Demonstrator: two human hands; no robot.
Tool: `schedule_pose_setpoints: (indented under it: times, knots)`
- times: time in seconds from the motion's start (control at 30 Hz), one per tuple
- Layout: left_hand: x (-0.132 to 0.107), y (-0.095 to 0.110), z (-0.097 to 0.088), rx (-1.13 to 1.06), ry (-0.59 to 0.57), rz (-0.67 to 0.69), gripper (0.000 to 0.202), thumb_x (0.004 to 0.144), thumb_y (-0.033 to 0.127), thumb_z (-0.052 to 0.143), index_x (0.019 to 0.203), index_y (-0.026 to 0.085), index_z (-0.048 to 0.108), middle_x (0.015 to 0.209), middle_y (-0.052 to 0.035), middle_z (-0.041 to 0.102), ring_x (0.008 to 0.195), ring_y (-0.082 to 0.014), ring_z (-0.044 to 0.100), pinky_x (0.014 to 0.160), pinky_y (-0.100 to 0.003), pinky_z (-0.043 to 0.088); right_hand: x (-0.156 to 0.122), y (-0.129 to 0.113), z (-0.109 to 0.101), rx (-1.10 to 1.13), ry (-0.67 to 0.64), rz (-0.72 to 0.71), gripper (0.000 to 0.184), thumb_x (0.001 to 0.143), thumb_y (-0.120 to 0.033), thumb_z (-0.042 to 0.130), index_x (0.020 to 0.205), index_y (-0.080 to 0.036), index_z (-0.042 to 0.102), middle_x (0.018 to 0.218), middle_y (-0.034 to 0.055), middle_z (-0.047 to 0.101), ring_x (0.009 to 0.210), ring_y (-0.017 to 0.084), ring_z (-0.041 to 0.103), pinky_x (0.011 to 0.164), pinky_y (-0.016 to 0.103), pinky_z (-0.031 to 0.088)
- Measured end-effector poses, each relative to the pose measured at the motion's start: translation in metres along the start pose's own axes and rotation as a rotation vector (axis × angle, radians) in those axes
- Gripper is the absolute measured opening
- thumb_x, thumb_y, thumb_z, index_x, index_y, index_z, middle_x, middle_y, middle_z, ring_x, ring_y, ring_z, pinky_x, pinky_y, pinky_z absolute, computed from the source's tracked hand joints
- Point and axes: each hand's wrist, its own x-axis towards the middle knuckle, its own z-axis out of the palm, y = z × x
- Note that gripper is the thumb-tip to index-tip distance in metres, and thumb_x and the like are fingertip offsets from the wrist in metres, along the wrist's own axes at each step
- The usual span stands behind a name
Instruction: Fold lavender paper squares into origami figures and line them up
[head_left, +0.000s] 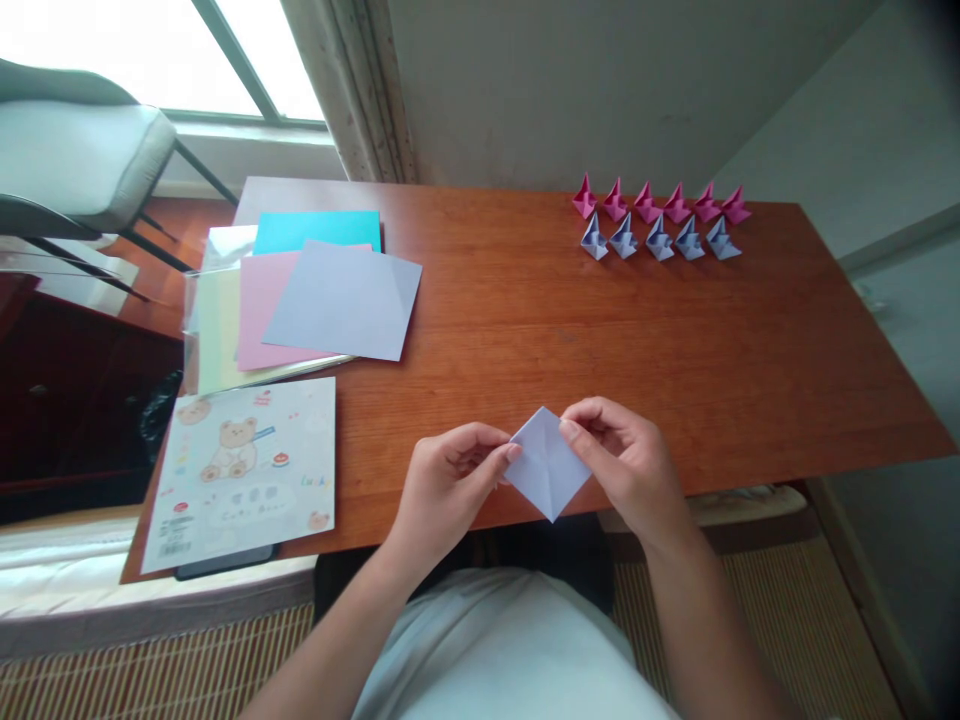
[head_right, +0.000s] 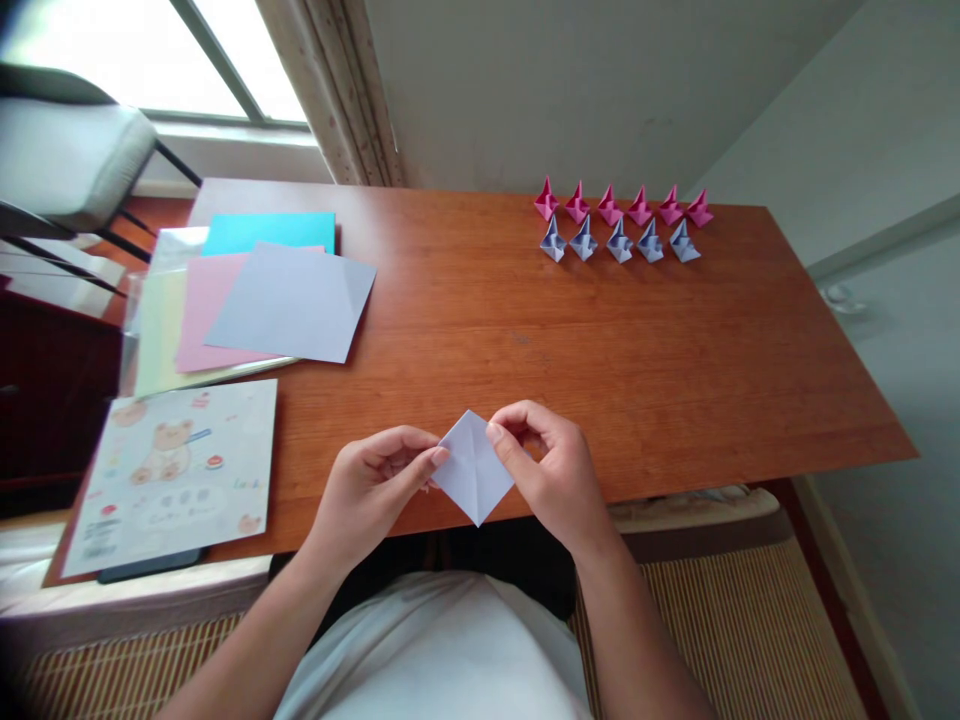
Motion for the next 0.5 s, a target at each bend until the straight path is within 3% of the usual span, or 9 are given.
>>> schedule_pose_setpoints:
  times: [0.3, 0.5]
  knots:
    - [0.001, 0.001, -0.003, 0.074, -0.04, 0.019, 0.019, 0.085, 0.034, 0.075, 0.079, 0.016, 0.073, 0.071, -0.0039, 0.071, 0.064, -0.0141, 0.063, 0.057, -0.021, 0.051, 0.013, -0.002, 0.0, -0.105, -0.088, -0.052, 0.015, 0.091, -0.037, 0.068, 0.086, -0.022, 0.073, 0.083, 0.0015, 0.073, 0.075, 0.016, 0.066, 0.065, 0.027, 0.051]
    - [0.001, 0.007, 0.0, -0.16, 0.009, -0.103, 0.023, 0.081, 0.038, 0.078, 0.083, 0.015, 0.072, 0.072, -0.0017, 0.07, 0.059, -0.0108, 0.062, 0.055, -0.019, 0.052, 0.016, 0.004, 0.011, -0.031, 0.055, -0.071, 0.019, 0.088, -0.04, 0.07, 0.083, -0.022, 0.075, 0.078, 0.0018, 0.073, 0.067, 0.016, 0.065, 0.058, 0.027, 0.051]
